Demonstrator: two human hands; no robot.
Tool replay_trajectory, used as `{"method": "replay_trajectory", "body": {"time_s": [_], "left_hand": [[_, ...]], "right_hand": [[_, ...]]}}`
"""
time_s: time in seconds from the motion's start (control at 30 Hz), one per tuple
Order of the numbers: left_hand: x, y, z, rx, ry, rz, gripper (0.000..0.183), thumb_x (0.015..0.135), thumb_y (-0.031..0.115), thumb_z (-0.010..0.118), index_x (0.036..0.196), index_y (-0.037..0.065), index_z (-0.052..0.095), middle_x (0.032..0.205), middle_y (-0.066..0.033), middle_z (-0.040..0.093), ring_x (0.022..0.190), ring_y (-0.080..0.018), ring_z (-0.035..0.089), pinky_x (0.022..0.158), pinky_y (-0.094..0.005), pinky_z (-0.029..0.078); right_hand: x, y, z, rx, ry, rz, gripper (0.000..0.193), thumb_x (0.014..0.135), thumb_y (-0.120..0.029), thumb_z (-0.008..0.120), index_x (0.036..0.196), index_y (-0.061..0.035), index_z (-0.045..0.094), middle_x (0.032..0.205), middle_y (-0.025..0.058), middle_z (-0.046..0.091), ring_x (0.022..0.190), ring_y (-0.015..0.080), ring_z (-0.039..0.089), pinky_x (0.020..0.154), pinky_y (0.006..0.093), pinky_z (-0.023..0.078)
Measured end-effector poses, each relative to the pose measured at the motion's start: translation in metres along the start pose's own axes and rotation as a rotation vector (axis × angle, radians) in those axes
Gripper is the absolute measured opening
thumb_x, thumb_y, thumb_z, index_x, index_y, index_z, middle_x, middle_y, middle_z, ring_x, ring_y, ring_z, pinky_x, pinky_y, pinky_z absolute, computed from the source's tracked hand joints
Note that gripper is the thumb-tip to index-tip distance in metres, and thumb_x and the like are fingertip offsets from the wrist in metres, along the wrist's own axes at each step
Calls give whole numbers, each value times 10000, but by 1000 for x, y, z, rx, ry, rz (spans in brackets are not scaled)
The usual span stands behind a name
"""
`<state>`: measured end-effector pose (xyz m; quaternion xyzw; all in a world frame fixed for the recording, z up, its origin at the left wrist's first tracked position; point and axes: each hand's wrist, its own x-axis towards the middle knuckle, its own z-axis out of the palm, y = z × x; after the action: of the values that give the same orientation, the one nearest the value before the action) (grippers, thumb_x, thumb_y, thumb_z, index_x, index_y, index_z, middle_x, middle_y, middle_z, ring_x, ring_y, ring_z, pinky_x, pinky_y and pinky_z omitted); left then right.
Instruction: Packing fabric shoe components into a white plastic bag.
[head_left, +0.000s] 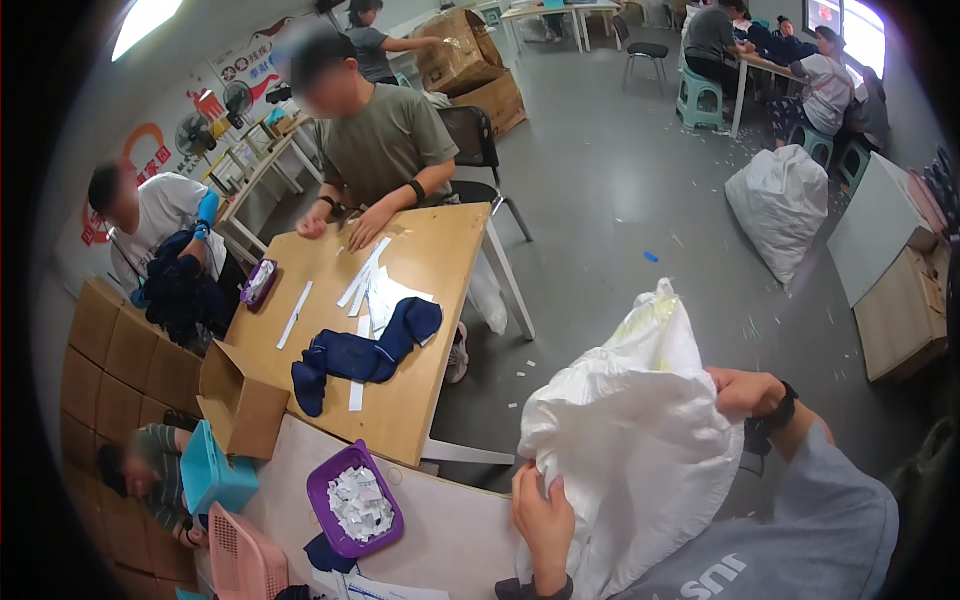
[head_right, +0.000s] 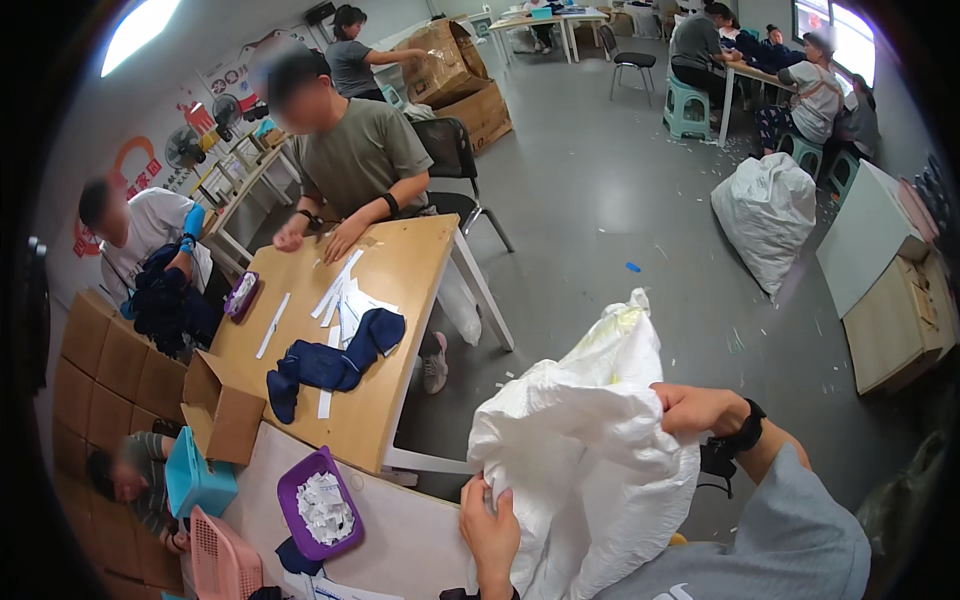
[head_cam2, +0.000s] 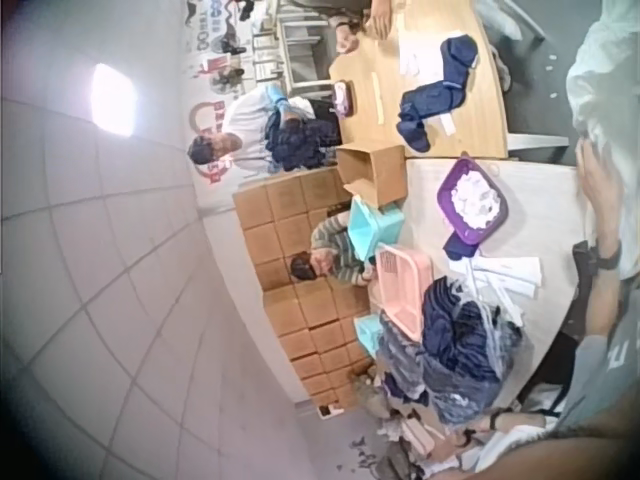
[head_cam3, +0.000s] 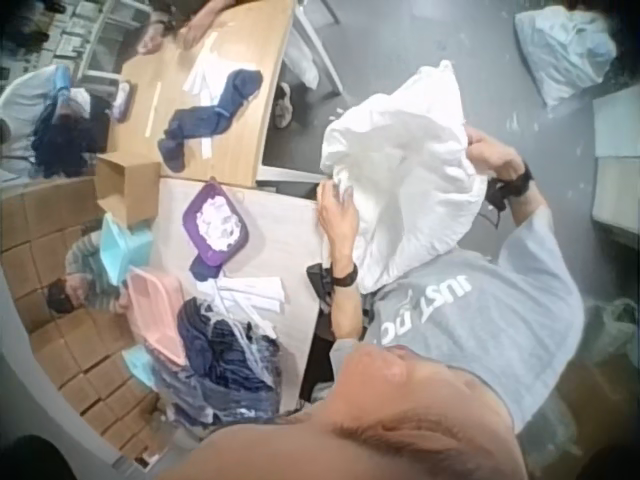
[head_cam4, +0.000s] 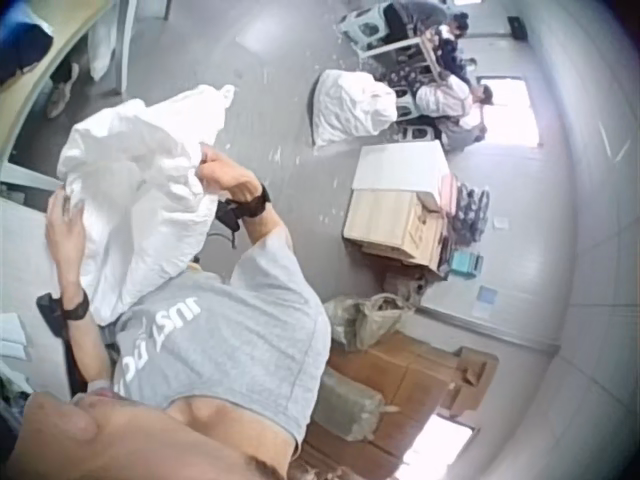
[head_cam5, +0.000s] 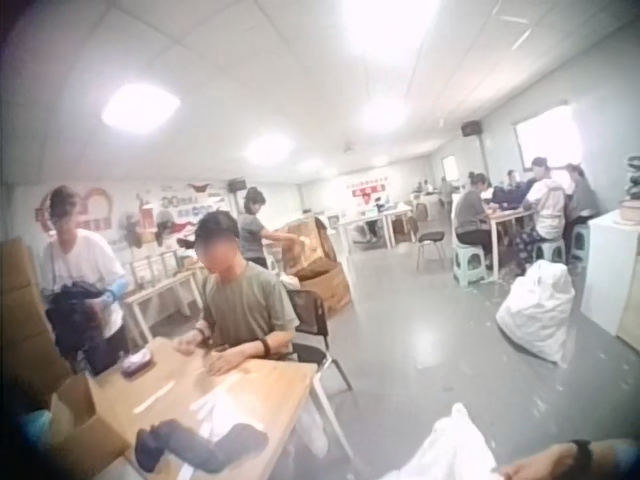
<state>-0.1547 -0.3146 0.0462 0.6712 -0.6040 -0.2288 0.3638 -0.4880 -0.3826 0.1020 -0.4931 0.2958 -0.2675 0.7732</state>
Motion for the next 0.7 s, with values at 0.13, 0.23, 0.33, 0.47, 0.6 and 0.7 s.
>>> {"method": "replay_trajectory", "body": {"time_s": [0.13,0.23,0.33,0.47,0.6,0.7], "left_hand": [[-3,-13,-9,-394,-67,-196,174,916,18,618,1071,-27,555,951,-118,642,874,-222,631,799,-330,491],[-3,-11,-36,-232,51,-196,123,915,25,585,1022,-23,551,894,-163,651,819,-256,636,757,-376,490],[-7,-25,-52,-412,58,-206,113,928,32,570,1026,-9,530,876,-157,639,802,-266,621,752,-379,487],[-9,-5,-62,-169,113,-127,114,953,73,540,1047,13,516,880,-193,626,825,-386,625,755,-447,481],[-9,0,-60,-163,130,-157,125,958,80,528,1067,20,518,887,-218,629,846,-430,631,751,-468,480],[-9,0,-57,-161,146,-142,133,955,65,531,1080,18,521,896,-227,634,839,-431,637,731,-460,488]], "right_hand": [[-12,-21,-18,245,511,-21,365,841,69,591,1200,34,650,1117,68,699,975,160,682,897,326,555],[-21,-23,-86,141,700,-186,163,880,-49,554,943,-18,701,887,28,710,759,117,672,702,265,556],[-43,-11,-180,-2,798,-50,138,846,-85,543,811,-28,664,715,5,652,685,132,640,651,319,533],[-3,-33,-117,-839,808,264,166,820,-89,581,938,9,646,819,89,656,819,218,654,783,370,525],[18,-42,-34,-1301,583,-233,655,821,-239,719,1358,32,459,1268,234,537,1235,361,510,1054,405,406],[54,-34,34,-1381,269,-376,816,774,-377,805,1371,45,445,1301,245,519,1253,392,503,1081,433,390]]}}
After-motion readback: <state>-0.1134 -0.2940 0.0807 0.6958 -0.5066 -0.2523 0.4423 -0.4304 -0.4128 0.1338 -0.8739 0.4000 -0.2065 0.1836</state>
